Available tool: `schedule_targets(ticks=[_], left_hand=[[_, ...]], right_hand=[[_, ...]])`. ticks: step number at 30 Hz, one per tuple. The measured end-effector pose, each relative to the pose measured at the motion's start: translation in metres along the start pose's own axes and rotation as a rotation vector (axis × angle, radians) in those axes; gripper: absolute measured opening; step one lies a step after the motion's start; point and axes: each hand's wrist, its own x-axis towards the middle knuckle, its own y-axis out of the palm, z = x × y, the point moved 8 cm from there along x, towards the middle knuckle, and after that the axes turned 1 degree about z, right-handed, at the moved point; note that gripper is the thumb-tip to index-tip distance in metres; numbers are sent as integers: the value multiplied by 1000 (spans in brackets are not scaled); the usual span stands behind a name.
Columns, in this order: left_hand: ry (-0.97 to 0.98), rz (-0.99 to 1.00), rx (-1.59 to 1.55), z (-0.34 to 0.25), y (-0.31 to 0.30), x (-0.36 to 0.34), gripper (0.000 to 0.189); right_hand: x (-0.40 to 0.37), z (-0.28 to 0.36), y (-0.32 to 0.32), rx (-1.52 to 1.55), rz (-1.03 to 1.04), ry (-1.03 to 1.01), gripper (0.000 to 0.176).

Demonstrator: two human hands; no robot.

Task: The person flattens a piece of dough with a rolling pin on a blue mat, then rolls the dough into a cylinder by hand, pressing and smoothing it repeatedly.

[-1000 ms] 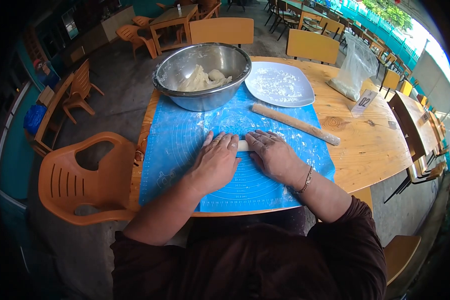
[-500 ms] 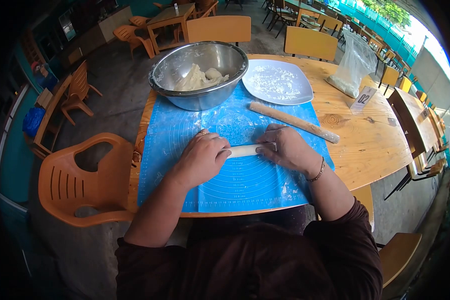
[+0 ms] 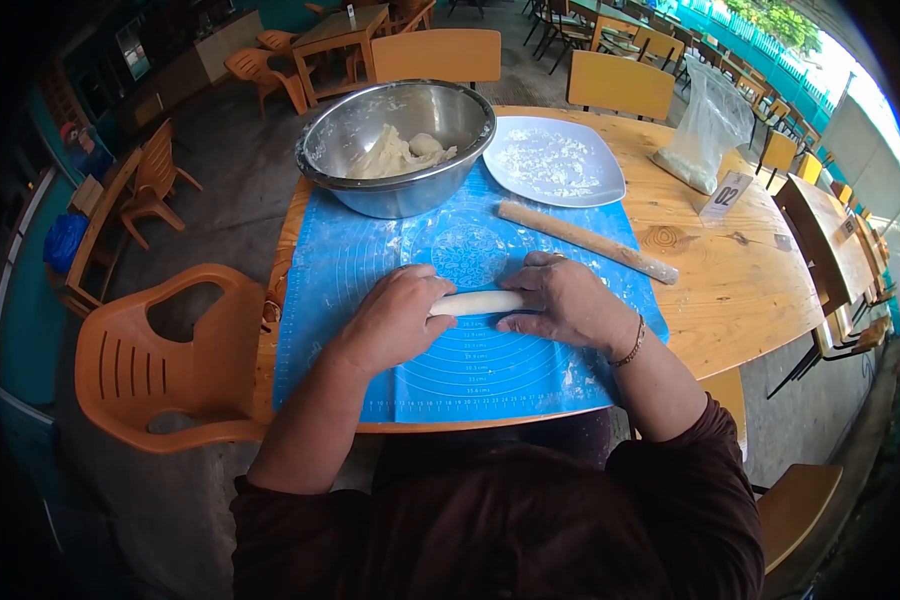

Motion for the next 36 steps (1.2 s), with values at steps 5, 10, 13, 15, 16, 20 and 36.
schedule_targets(ticks=[5,10,13,15,16,20,36], left_hand=[[-13,68,2,-3,2,1,26],[-18,82,21,-3,1,2,24],[-65,123,-116,-6,-4,1,23],[-156,166,-239,-5,-8,0,24],[-157,169,-240,-3,-4,0,24],[38,-37,-27,-5,-7,0,27],[147,-108,28,-12,-4,-1,32]], right_hand=[[1,-4,6,-29,18,81,27],[0,-4,5,-30,-34,-37,26],[1,-7,3,52,83,32,27],[2,-9,0,111,99,69,28],[1,-12,1,165,113,105,30],[-2,-1,-1,-36,-72,-54,31],[1,4,0,-35,-104,-91,28]])
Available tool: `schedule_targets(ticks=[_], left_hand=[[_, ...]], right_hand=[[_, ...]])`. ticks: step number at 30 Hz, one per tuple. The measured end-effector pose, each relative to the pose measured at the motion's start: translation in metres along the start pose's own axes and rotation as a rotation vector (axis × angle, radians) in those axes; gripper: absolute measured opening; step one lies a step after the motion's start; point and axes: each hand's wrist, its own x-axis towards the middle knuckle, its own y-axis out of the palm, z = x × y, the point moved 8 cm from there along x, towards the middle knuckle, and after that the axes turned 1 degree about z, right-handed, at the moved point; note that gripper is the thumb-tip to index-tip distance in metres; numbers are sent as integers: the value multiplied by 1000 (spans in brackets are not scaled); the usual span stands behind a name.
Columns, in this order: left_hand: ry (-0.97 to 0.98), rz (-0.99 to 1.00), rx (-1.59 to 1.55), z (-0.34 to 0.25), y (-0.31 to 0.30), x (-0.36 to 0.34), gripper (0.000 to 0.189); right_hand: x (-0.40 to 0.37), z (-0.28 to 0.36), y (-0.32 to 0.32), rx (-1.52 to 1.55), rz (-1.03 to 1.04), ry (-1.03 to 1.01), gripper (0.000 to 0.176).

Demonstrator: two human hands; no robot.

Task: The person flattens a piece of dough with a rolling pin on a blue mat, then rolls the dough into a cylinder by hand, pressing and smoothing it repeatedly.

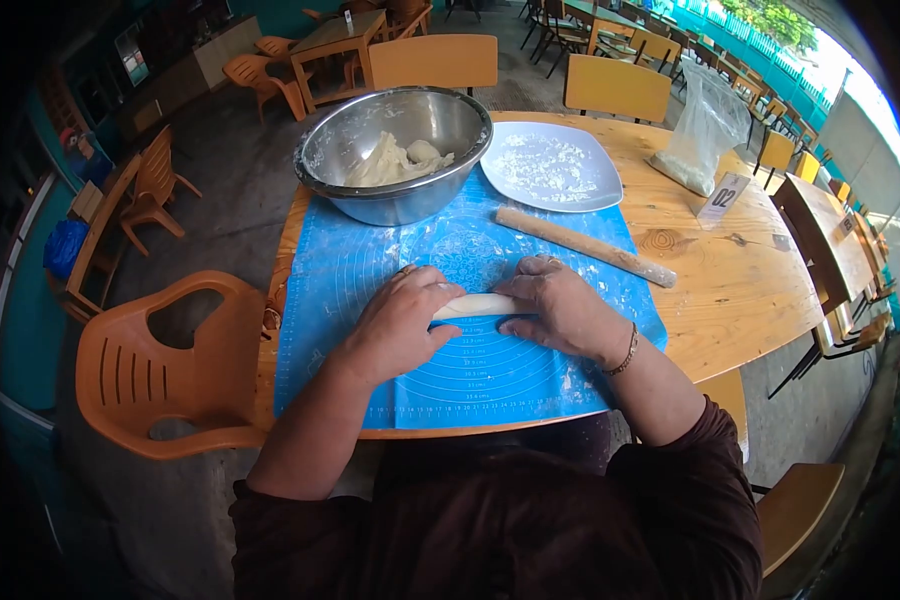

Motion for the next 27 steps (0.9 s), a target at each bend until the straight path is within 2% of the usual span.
schedule_targets(ticks=[5,8,10,12,16,19,21,23,24,25,27], left_hand=[[-35,54,-23,6,9,1,30],[-76,84,-88,8,5,2,30],[-103,98,-124,11,6,1,30],[8,38,17,6,5,1,31],[41,26,11,4,9,0,31],[0,72,-52,6,5,1,29],[-111,145,-235,9,3,0,29],[-164,198,-208,13,3,2,29],[-213,249,-178,17,6,2,30],[-214,247,-177,19,8,1,30],[-15,-32,-25,7,-6,4,30]], right_hand=[[1,-4,5,-10,18,11,29],[-1,-7,3,80,120,97,30],[-2,-3,-5,40,4,25,30],[-1,-2,-2,35,34,28,29],[-2,-7,0,24,69,48,27],[-1,-11,-1,117,179,101,23],[-1,-14,-4,180,200,140,22],[-4,-17,0,243,225,180,21],[-4,-20,-1,172,184,179,20],[-3,-22,-2,102,141,177,19],[-2,-15,-7,48,55,102,20]])
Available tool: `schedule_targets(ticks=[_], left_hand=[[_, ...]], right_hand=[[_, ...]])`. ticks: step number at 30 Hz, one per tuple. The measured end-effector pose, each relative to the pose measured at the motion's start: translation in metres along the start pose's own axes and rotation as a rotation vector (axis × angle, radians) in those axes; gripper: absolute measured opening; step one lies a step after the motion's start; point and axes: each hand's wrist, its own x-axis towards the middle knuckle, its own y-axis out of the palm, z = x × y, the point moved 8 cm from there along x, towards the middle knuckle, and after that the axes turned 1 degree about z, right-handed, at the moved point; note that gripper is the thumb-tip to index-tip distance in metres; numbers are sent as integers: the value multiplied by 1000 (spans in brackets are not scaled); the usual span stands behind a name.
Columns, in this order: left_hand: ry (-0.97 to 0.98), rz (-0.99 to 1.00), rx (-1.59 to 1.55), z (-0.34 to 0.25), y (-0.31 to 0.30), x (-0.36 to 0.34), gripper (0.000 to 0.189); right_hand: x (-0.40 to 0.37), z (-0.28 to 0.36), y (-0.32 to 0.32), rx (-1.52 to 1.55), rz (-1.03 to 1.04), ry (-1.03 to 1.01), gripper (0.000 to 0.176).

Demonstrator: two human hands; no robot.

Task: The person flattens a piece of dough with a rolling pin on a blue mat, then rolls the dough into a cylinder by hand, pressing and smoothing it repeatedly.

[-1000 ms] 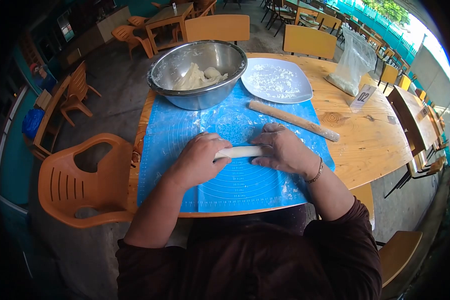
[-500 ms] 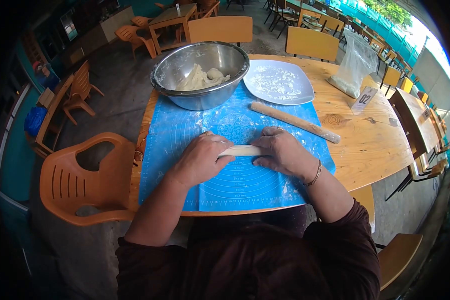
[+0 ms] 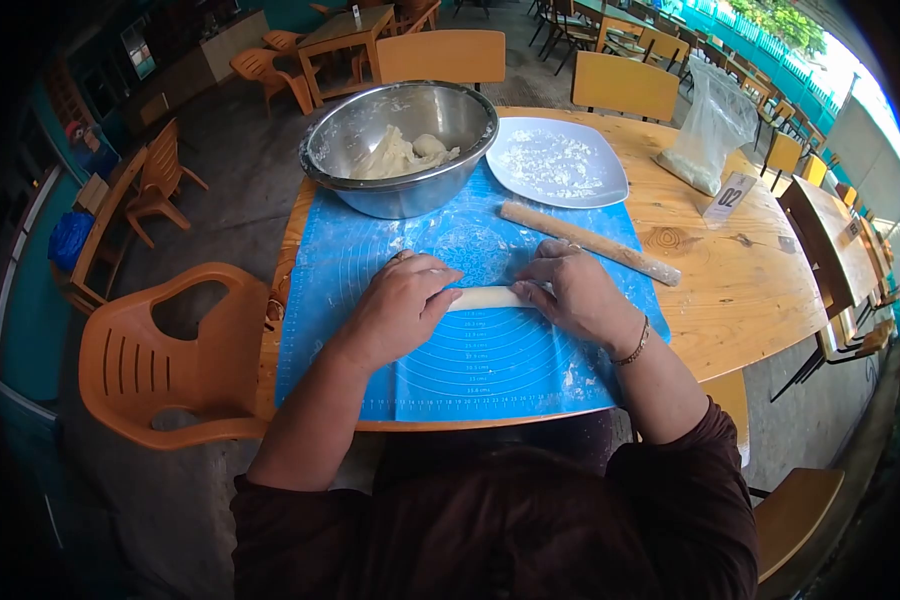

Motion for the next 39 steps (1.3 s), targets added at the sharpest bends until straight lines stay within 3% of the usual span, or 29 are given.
schedule_targets(ticks=[1,5,19,22,23,25,27,28,31,39], left_hand=[[1,-1,1,-4,2,-2,30],[53,41,6,-9,9,-1,31],[-66,73,23,2,12,-3,29],[-110,111,-3,1,9,-1,28],[-208,150,-128,5,6,0,28],[-308,190,-255,15,11,-4,28],[-70,76,-6,13,8,-3,29],[-70,75,-5,14,10,-4,29],[70,9,40,-2,13,-1,31],[-216,271,-257,8,21,-2,32]], right_hand=[[-1,8,-5,-50,-85,-73,20],[-1,18,5,-49,-94,-132,24],[2,6,14,-84,-9,37,24],[0,7,9,3,5,-81,28],[1,7,6,3,5,-80,28],[1,2,4,68,40,48,27],[0,9,2,3,-43,-36,27],[-1,16,-1,-61,-127,-118,26],[2,14,12,-118,-50,-52,22],[-1,12,6,75,45,-27,25]])
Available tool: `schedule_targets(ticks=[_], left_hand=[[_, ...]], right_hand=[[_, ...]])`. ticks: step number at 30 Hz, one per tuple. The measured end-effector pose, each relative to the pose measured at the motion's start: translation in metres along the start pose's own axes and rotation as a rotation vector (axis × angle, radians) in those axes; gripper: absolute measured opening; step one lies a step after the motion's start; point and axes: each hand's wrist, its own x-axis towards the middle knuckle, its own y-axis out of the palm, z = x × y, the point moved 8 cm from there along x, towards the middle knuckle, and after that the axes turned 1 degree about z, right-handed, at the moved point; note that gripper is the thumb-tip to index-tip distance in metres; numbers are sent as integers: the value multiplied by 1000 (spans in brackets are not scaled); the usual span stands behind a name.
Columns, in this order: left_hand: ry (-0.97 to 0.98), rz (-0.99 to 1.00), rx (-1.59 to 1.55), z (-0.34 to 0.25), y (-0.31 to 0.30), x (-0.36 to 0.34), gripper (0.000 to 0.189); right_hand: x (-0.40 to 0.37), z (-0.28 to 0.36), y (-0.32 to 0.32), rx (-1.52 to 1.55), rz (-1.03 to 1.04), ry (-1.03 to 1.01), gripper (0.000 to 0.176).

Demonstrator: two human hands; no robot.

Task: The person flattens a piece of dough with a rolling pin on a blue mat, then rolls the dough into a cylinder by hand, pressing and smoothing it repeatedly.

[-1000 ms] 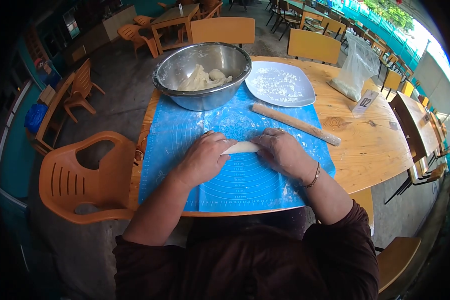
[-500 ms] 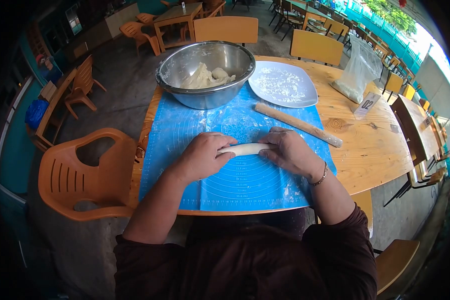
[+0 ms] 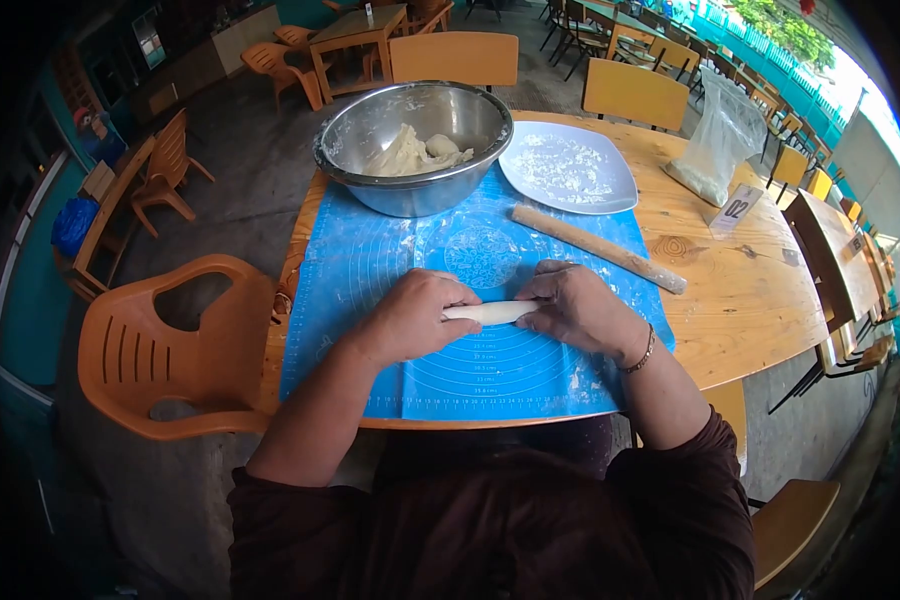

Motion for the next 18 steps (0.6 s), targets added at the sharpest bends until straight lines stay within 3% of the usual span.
schedule_targets(ticks=[1,3,4,6,9,13,15,18], left_hand=[[-3,1,-2,3,3,0,32],[301,-309,234,-18,-11,-8,30],[302,-306,232,-18,-11,-7,30],[163,-107,197,-10,-1,-1,32],[66,-36,134,-3,4,1,32],[180,-141,100,-9,-1,-3,29],[279,-265,229,-15,-6,-6,28],[150,-115,182,-8,-2,-2,32]], right_hand=[[0,1,-2,26,-21,25,24],[2,4,2,-25,-4,1,25],[2,5,4,-78,11,-23,26],[3,-2,9,-66,18,-27,28],[3,-1,6,-41,17,-43,30],[1,6,-3,-52,-87,-55,25],[2,1,4,-48,-44,-47,26],[3,-2,7,-40,6,-27,27]])
